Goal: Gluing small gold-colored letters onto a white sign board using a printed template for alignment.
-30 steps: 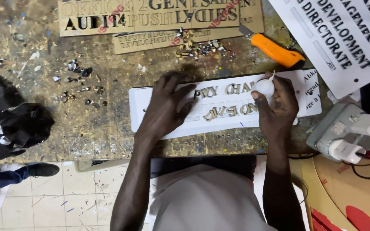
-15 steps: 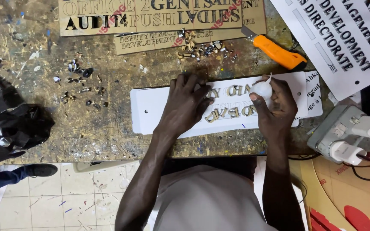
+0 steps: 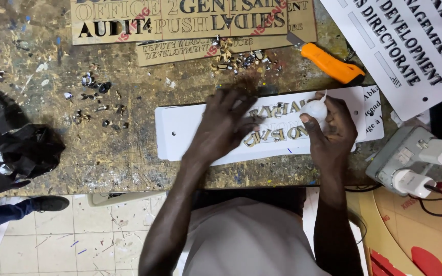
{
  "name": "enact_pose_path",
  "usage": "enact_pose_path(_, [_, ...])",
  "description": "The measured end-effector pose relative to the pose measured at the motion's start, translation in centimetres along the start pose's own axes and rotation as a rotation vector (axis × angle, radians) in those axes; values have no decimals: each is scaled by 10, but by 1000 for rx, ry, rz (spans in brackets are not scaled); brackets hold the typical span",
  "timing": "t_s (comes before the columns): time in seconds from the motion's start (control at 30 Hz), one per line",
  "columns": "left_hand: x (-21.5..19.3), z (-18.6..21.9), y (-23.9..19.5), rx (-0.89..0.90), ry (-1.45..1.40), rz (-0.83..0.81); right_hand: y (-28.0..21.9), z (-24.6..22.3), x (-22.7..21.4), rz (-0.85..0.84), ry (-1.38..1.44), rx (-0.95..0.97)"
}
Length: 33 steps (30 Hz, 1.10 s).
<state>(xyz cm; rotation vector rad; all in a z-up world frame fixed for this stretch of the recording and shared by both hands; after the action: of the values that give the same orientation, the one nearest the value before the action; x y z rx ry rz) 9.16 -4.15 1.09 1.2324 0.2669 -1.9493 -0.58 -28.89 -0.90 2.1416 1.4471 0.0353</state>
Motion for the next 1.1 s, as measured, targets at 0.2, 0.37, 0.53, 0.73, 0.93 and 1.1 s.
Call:
enact_pose_path(0.2, [-37, -19, -20, -47, 38, 4, 4, 5, 2, -9, 54, -37])
enact_pose_path(0.37, [-31, -14, -15, -19, 39, 11, 3, 5, 13, -17, 51, -37])
enact_pose_path(0.53, [-6, -16, -15, -22, 39, 21, -6, 20, 6, -30, 0, -85])
enact_pose_path(0.73, [-45, -23, -27, -20, -145, 196, 1, 0, 3, 33, 127, -116])
enact_pose_path(0.93, [-41, -60, -69, -161, -338, 389, -2, 49, 8, 94, 296, 169])
enact_pose_path(1.1, [-41, -58, -71, -219, -361, 349, -2, 44, 37, 54, 489, 305])
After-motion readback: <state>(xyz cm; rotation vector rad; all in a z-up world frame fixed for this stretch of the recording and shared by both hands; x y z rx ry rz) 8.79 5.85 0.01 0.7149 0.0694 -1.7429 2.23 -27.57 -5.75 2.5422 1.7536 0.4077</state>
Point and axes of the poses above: each hand's wrist, its own y-axis towards the middle knuckle, its own x-axis out of the palm, z = x × y, the point moved 4 cm from there along y, towards the middle knuckle, and after that the axes turned 1 degree about -x, right-handed, at the moved point
